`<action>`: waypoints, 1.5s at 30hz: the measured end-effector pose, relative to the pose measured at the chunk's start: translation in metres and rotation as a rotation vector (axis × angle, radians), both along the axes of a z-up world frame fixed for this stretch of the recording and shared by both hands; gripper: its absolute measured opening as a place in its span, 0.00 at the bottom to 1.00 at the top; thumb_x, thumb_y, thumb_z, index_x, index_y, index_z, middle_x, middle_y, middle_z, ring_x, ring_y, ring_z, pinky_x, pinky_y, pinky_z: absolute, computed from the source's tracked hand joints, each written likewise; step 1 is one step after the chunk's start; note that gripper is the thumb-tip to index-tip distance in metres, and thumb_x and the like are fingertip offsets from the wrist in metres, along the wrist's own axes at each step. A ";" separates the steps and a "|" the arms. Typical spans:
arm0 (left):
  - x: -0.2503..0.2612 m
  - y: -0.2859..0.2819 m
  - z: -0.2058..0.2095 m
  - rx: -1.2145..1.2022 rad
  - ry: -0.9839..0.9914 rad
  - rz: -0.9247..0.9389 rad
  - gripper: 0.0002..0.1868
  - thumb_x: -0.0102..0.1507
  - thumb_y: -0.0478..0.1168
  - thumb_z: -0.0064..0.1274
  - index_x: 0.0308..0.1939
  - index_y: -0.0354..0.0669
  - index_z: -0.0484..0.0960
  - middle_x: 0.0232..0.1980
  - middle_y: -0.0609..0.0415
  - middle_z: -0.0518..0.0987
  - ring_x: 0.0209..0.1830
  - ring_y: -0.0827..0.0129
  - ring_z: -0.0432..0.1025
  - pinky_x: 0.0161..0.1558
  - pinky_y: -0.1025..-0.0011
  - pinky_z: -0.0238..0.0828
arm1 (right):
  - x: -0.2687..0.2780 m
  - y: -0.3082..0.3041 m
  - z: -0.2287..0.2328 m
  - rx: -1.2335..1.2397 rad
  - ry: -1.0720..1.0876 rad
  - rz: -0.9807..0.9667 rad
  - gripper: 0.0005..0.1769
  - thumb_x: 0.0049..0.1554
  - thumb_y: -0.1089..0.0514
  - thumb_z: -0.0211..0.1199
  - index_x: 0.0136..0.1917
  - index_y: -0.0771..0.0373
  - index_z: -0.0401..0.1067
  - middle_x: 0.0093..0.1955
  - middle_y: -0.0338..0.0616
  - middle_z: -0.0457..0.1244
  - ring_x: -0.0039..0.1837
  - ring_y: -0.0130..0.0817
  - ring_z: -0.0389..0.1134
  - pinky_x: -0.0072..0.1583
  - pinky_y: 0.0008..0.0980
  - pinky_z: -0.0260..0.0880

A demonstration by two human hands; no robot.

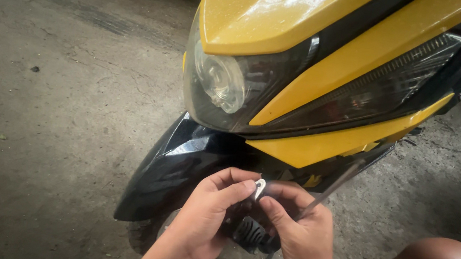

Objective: The person assembles a small auxiliary light by hand, inserting a bolt and nut, and then mounts the light onto the front fairing of a yellow scooter using a screwdriver.

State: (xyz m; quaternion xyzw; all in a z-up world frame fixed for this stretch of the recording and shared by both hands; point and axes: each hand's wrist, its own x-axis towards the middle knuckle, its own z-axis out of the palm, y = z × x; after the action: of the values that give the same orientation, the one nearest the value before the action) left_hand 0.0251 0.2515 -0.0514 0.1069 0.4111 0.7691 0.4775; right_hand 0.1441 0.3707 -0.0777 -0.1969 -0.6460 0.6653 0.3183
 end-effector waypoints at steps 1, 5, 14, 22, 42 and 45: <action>0.000 -0.001 0.000 -0.001 0.000 0.002 0.13 0.61 0.37 0.57 0.48 0.37 0.80 0.41 0.51 0.81 0.37 0.69 0.77 0.38 0.70 0.77 | 0.000 0.000 0.001 -0.018 -0.029 -0.001 0.12 0.55 0.62 0.68 0.52 0.68 0.81 0.40 0.40 0.72 0.37 0.21 0.67 0.38 0.21 0.67; -0.001 -0.005 0.003 -0.032 -0.018 -0.013 0.13 0.61 0.37 0.57 0.48 0.37 0.80 0.40 0.52 0.82 0.37 0.70 0.77 0.37 0.70 0.77 | -0.001 -0.005 0.005 -0.015 -0.013 -0.006 0.11 0.55 0.64 0.67 0.52 0.68 0.82 0.38 0.42 0.72 0.36 0.22 0.66 0.37 0.21 0.65; 0.001 -0.011 0.011 0.013 -0.026 -0.056 0.09 0.64 0.39 0.54 0.47 0.39 0.79 0.38 0.53 0.80 0.35 0.70 0.76 0.37 0.64 0.80 | -0.003 -0.006 0.016 0.063 0.064 0.028 0.10 0.55 0.67 0.67 0.51 0.70 0.80 0.40 0.43 0.73 0.37 0.26 0.72 0.36 0.25 0.74; 0.002 -0.010 0.006 0.067 0.000 -0.046 0.09 0.66 0.39 0.52 0.47 0.38 0.78 0.39 0.52 0.80 0.35 0.68 0.77 0.35 0.59 0.84 | -0.006 -0.007 0.009 0.005 0.131 0.061 0.06 0.53 0.69 0.66 0.46 0.70 0.78 0.50 0.46 0.71 0.43 0.28 0.74 0.40 0.27 0.78; 0.002 -0.016 0.017 0.049 -0.032 -0.106 0.09 0.66 0.41 0.51 0.47 0.42 0.78 0.41 0.49 0.81 0.38 0.63 0.80 0.37 0.55 0.83 | -0.002 -0.008 0.021 0.146 0.134 -0.030 0.12 0.55 0.66 0.66 0.53 0.67 0.71 0.45 0.47 0.73 0.43 0.29 0.75 0.42 0.24 0.77; 0.004 -0.013 0.013 0.090 -0.033 -0.063 0.09 0.67 0.40 0.52 0.47 0.39 0.78 0.40 0.50 0.81 0.38 0.64 0.79 0.37 0.55 0.83 | -0.004 -0.009 0.017 0.072 0.075 -0.046 0.10 0.55 0.64 0.66 0.51 0.68 0.75 0.42 0.47 0.73 0.39 0.29 0.74 0.37 0.25 0.76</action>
State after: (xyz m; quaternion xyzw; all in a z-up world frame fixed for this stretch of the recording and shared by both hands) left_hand 0.0293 0.2383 -0.0385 0.1286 0.3649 0.7730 0.5028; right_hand 0.1403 0.3621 -0.0609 -0.1748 -0.6523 0.6412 0.3644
